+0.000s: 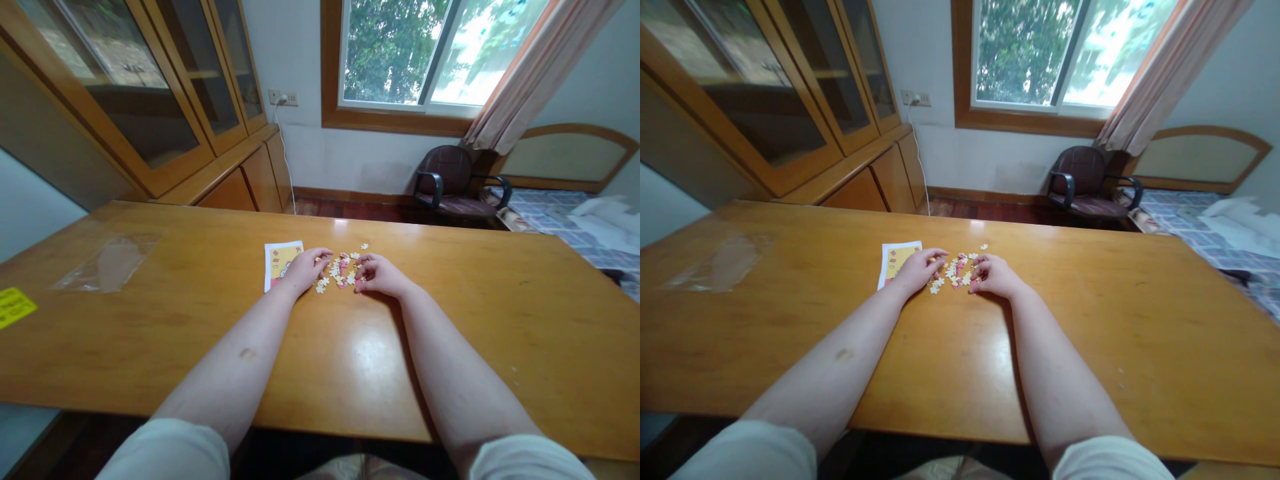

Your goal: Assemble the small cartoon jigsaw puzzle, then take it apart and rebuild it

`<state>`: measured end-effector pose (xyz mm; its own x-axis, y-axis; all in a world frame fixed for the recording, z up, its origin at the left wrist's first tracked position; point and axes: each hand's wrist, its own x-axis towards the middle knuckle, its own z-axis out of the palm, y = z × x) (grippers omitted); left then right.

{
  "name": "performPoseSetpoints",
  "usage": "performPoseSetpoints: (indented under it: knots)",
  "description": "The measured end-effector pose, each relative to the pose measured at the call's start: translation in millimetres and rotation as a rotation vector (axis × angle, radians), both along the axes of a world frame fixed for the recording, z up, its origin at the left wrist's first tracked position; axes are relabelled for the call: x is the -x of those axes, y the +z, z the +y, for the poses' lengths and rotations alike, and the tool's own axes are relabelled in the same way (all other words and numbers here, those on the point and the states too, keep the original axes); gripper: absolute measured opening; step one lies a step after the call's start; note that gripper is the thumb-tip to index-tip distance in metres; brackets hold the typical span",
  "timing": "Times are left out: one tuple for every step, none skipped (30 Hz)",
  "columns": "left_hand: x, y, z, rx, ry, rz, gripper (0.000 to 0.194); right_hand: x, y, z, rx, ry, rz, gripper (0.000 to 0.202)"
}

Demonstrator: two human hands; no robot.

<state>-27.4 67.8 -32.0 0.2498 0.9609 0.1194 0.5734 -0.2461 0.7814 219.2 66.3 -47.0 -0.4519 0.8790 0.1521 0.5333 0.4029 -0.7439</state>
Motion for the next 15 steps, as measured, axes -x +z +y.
performPoseSetpoints:
  knots:
    - [0.2, 0.4, 0.2, -0.018, 0.001, 0.024, 0.026, -0.5, 1.3, -0.8, -0.023, -0.012, -0.008, 0.033]
    - [0.4, 0.8, 0.4, -0.043, 0.003, 0.050, 0.027, -1.1, 2.6, -1.5, -0.050, -0.023, -0.025, 0.035]
    - [0.6, 1.1, 0.6, -0.071, 0.003, 0.076, 0.027, -1.9, 3.6, -2.2, -0.078, -0.035, -0.050, 0.037]
    - [0.6, 1.4, 0.8, -0.096, 0.002, 0.099, 0.026, -2.5, 4.4, -2.7, -0.099, -0.040, -0.081, 0.039]
    - [0.7, 1.6, 0.9, -0.115, -0.003, 0.117, 0.026, -3.1, 4.9, -3.0, -0.114, -0.042, -0.111, 0.039]
    - [0.7, 1.8, 0.9, -0.125, -0.011, 0.129, 0.026, -3.3, 5.1, -3.2, -0.125, -0.041, -0.138, 0.039]
    - [0.6, 1.8, 0.8, -0.127, -0.021, 0.136, 0.026, -3.2, 5.0, -3.2, -0.133, -0.040, -0.159, 0.038]
    - [0.5, 1.8, 0.6, -0.125, -0.032, 0.142, 0.026, -2.8, 4.8, -3.0, -0.139, -0.037, -0.173, 0.038]
    - [0.3, 1.6, 0.3, -0.124, -0.042, 0.145, 0.026, -2.1, 4.4, -2.8, -0.141, -0.032, -0.181, 0.036]
    - [0.1, 1.4, 0.1, -0.124, -0.055, 0.149, 0.026, -1.3, 4.0, -2.6, -0.141, -0.026, -0.185, 0.035]
    - [-0.1, 1.1, -0.1, -0.123, -0.069, 0.152, 0.026, -0.3, 3.5, -2.3, -0.139, -0.022, -0.182, 0.033]
    - [-0.2, 0.8, -0.2, -0.121, -0.085, 0.155, 0.026, 0.8, 2.9, -1.9, -0.136, -0.016, -0.174, 0.031]
    - [-0.4, 0.4, -0.2, -0.119, -0.102, 0.159, 0.026, 1.7, 2.3, -1.6, -0.134, -0.010, -0.162, 0.029]
    - [-0.5, -0.1, -0.2, -0.117, -0.120, 0.163, 0.026, 2.6, 1.8, -1.3, -0.132, -0.004, -0.148, 0.027]
    - [-0.6, -0.7, 0.0, -0.114, -0.137, 0.168, 0.026, 3.4, 1.3, -0.9, -0.129, 0.000, -0.135, 0.026]
